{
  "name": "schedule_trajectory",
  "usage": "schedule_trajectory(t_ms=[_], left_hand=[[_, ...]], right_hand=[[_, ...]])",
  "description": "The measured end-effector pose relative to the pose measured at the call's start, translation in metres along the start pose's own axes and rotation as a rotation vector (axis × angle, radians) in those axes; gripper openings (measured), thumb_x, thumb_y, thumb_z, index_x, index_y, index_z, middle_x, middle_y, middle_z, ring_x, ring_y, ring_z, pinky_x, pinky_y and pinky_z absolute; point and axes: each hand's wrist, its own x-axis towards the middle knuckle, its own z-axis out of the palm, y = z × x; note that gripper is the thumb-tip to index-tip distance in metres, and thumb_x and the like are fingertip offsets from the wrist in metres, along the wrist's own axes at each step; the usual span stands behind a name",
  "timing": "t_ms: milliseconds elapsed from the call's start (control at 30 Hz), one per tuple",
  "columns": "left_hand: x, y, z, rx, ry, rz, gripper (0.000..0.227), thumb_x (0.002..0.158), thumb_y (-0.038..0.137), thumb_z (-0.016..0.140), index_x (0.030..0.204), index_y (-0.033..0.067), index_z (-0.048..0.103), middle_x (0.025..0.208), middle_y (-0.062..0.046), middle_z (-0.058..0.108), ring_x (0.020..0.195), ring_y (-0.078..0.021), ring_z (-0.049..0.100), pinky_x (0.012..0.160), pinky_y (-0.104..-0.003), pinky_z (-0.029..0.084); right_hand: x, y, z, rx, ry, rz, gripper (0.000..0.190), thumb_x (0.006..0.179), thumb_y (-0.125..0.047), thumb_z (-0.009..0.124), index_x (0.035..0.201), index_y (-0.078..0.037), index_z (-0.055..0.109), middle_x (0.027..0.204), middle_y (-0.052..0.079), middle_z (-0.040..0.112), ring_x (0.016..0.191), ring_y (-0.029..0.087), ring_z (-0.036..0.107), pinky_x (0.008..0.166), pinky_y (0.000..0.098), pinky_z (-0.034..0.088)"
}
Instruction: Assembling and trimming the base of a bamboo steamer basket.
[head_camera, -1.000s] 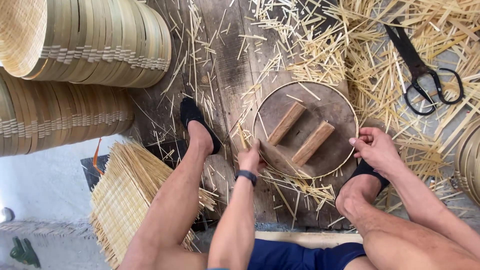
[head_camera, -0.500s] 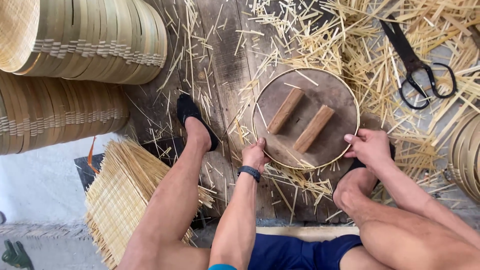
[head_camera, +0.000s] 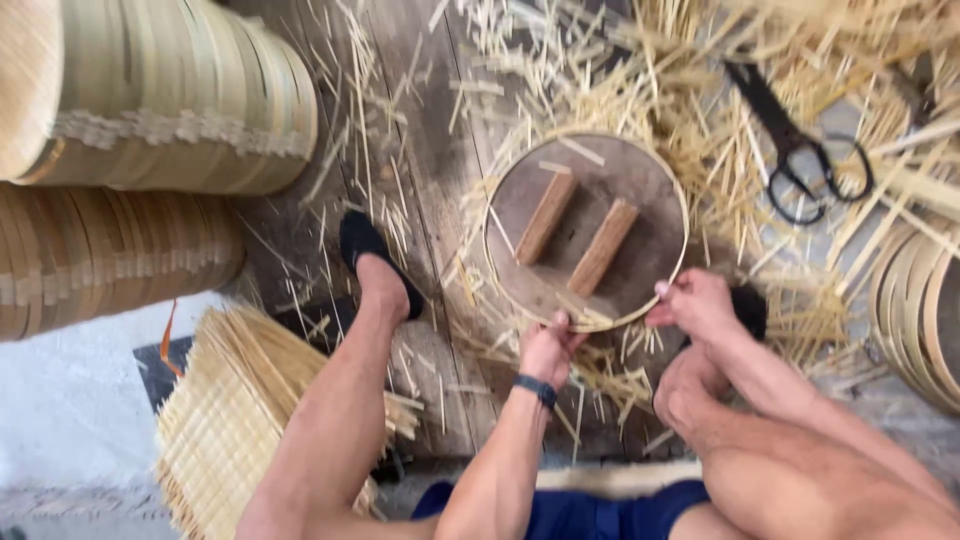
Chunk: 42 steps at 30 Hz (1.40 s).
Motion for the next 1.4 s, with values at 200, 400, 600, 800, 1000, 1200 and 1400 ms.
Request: schedule_trajectory(t_ms=[200,400,600,800,1000,1200,1400], left_hand=[[-0.054,0.112,0.042,0.349,0.001,0.111,0.06,0.089,0.008,0.073,0.139,0.008,0.039,0.122,-0.011,0.065,0.106,-0.026,0.07,0.087,-0.041,0.059],[-0.096,0.172,0.079,0.923,-0.26,0.716,0.062,0.091,0.008,0.073,0.148,0.0052,0.05,0.137,-0.021,0.068,0.119,-0.03,0.069,0.104,-0.044,0.059],[-0.136,0.2,0.139,1.155,-0.339,0.928,0.058,0.089,0.029,0.075,0.139,0.0083,0.054,0.126,-0.02,0.072,0.115,-0.0294,0.072,0.098,-0.045,0.059],[-0.166,0.213,0.206,1.439,-0.2,1.157,0.058,0.101,0.056,0.054,0.133,0.0084,0.064,0.114,-0.019,0.073,0.098,-0.029,0.073,0.08,-0.04,0.06],[-0.138,0.211,0.187,1.475,-0.17,1.384,0.05,0.108,0.051,0.049,0.127,0.0091,0.068,0.102,-0.014,0.077,0.081,-0.028,0.076,0.066,-0.036,0.059],[-0.141,0.215,0.183,1.468,-0.204,1.36,0.052,0.106,0.053,0.052,0.126,0.0079,0.07,0.097,-0.013,0.078,0.079,-0.0247,0.077,0.066,-0.037,0.061],[-0.15,0.205,0.187,1.429,-0.284,1.414,0.052,0.109,0.055,0.049,0.128,0.0107,0.07,0.099,-0.011,0.077,0.083,-0.0206,0.076,0.067,-0.033,0.061]], right_hand=[[-0.026,-0.053,0.008,-0.075,-0.097,-0.093,0.035,0.095,-0.013,0.07,0.115,0.011,0.054,0.091,0.018,0.067,0.077,0.028,0.072,0.062,0.0408,0.063],[-0.075,-0.165,0.034,0.184,-0.345,-0.305,0.053,0.095,-0.028,0.067,0.135,0.002,0.049,0.104,0.015,0.067,0.094,0.026,0.069,0.077,0.0392,0.06],[-0.072,-0.168,0.058,0.638,-0.491,-0.183,0.053,0.094,-0.029,0.071,0.138,-0.007,0.05,0.119,0.008,0.068,0.112,0.022,0.067,0.095,0.0426,0.057],[-0.093,-0.161,0.075,0.715,-0.608,-0.211,0.049,0.098,-0.025,0.069,0.139,-0.005,0.052,0.126,0.008,0.066,0.116,0.023,0.066,0.095,0.0462,0.057],[-0.095,-0.155,0.08,0.707,-0.633,-0.215,0.049,0.097,-0.022,0.067,0.14,-0.003,0.051,0.13,0.01,0.065,0.119,0.026,0.065,0.096,0.0483,0.059],[-0.093,-0.151,0.074,0.704,-0.678,-0.215,0.051,0.097,-0.019,0.068,0.141,-0.001,0.05,0.132,0.013,0.063,0.12,0.027,0.065,0.096,0.0487,0.059],[-0.09,-0.141,0.054,0.661,-0.693,-0.162,0.05,0.096,-0.018,0.067,0.141,0.0,0.05,0.132,0.014,0.062,0.12,0.028,0.065,0.095,0.0506,0.059]])
